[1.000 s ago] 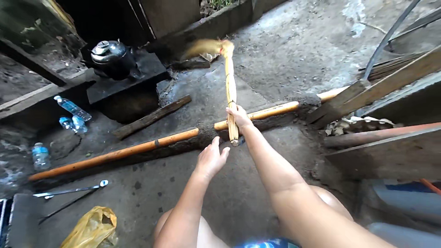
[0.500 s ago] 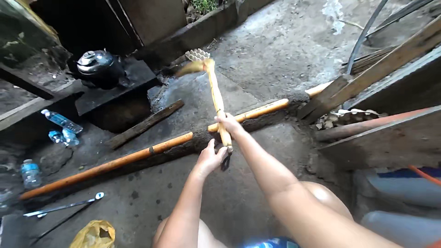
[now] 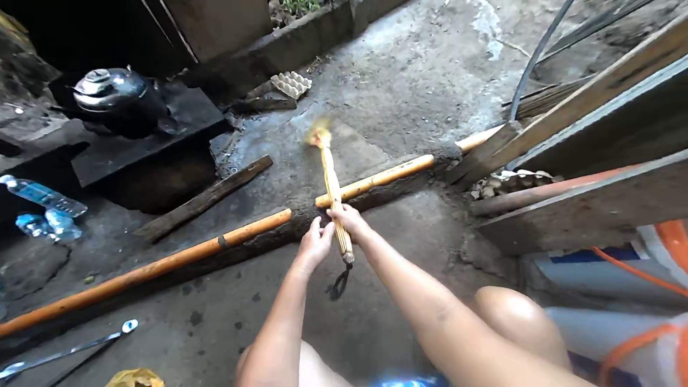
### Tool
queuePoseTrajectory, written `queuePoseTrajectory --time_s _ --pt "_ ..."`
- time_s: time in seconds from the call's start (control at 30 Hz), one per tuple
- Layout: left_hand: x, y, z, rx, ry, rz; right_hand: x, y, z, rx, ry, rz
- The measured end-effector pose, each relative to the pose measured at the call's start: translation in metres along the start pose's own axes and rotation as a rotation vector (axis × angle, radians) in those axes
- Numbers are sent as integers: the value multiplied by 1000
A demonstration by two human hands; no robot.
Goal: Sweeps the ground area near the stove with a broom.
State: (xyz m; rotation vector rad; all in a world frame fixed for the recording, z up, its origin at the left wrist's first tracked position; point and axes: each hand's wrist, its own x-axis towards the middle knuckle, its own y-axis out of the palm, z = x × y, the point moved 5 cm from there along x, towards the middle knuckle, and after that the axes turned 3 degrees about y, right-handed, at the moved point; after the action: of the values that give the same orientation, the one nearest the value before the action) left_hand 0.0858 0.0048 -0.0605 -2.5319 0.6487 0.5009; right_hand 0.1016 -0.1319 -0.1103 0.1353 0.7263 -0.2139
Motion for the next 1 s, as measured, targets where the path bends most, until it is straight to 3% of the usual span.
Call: queuePoseTrajectory --time_s 0.13,0.27,0.43,0.57,0.63,0.73,0.87,0.93,1.0 --pt "9 -40 25 -57 -57 -46 -17 -16 96 -42 -176 -3" --pt "-11 -50 28 -138 -125 -55 -38 -53 159 28 -271 -214" --pt "-47 -19 30 -233 -163 180 -36 -20 123 165 -110 -378" --pt "-30 -3 36 -287 -306 196 -4 34 74 110 144 -186" --pt "-5 2 34 -314 -318 173 9 33 91 68 83 -81" --pt "27 18 25 -340 -307 162 25 -14 156 -15 -65 -101" --pt "48 35 4 -358 -273 136 42 -91 266 -15 -200 -346" --pt "58 45 7 -321 -284 149 54 -129 287 19 -235 -443" --pt "68 55 10 -261 -290 188 70 -171 271 4 -215 -511"
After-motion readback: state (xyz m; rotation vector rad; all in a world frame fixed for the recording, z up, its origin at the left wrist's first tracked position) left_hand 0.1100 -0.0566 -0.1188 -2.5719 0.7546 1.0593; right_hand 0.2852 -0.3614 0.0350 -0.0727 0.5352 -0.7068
